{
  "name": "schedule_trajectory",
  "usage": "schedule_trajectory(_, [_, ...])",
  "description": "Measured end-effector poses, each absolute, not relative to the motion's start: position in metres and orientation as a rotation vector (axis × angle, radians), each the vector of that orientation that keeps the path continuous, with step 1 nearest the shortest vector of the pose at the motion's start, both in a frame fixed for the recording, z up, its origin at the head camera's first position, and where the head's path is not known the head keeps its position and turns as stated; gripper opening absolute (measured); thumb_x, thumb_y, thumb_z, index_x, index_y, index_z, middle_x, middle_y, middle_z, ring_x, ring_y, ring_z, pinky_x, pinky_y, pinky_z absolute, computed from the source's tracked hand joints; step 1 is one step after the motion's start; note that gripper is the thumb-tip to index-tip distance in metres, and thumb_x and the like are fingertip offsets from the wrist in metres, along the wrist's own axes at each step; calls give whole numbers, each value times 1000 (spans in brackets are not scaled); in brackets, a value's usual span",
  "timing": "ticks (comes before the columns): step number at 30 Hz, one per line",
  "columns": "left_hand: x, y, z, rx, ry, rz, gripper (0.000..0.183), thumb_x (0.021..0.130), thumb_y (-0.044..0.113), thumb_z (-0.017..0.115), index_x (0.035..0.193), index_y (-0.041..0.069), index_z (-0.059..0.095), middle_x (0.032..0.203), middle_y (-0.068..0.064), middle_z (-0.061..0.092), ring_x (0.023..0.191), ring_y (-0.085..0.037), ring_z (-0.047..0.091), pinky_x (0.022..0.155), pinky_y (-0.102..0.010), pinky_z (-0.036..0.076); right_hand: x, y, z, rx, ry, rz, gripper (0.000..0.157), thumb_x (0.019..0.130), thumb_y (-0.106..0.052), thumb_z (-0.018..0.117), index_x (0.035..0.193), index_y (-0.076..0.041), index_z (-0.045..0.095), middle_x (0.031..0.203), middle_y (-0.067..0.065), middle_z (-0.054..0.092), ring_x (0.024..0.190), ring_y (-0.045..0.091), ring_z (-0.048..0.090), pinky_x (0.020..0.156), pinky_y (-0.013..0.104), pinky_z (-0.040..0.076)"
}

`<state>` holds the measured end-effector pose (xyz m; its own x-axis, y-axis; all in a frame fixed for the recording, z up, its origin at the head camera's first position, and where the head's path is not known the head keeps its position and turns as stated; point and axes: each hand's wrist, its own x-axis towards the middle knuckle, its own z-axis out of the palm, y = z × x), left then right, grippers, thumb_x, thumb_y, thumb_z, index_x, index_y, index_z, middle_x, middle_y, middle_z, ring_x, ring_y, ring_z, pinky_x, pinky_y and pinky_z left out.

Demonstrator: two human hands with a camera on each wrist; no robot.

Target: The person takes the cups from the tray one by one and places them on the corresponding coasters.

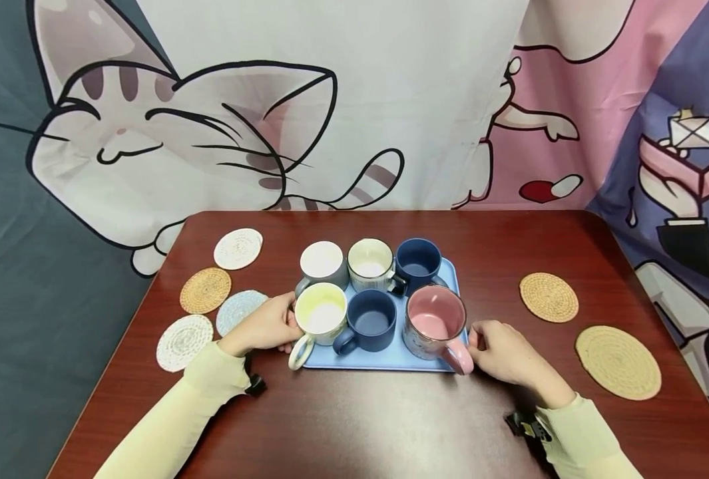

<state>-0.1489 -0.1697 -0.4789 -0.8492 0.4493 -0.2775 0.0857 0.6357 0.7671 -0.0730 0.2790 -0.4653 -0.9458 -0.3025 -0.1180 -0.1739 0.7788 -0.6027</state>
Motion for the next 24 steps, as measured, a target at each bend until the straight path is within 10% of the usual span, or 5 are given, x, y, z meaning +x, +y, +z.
schedule_trajectory(24, [-149, -171, -477, 435, 2311, 1121, 23, 91, 19, 70, 94, 5, 53, 59, -7, 68, 46, -20, 69, 47, -38, 58, -73, 284, -466, -365, 2584, -1031, 23, 84, 2, 64, 68, -15, 60, 55, -9, 52, 46, 3, 49, 45, 24, 44])
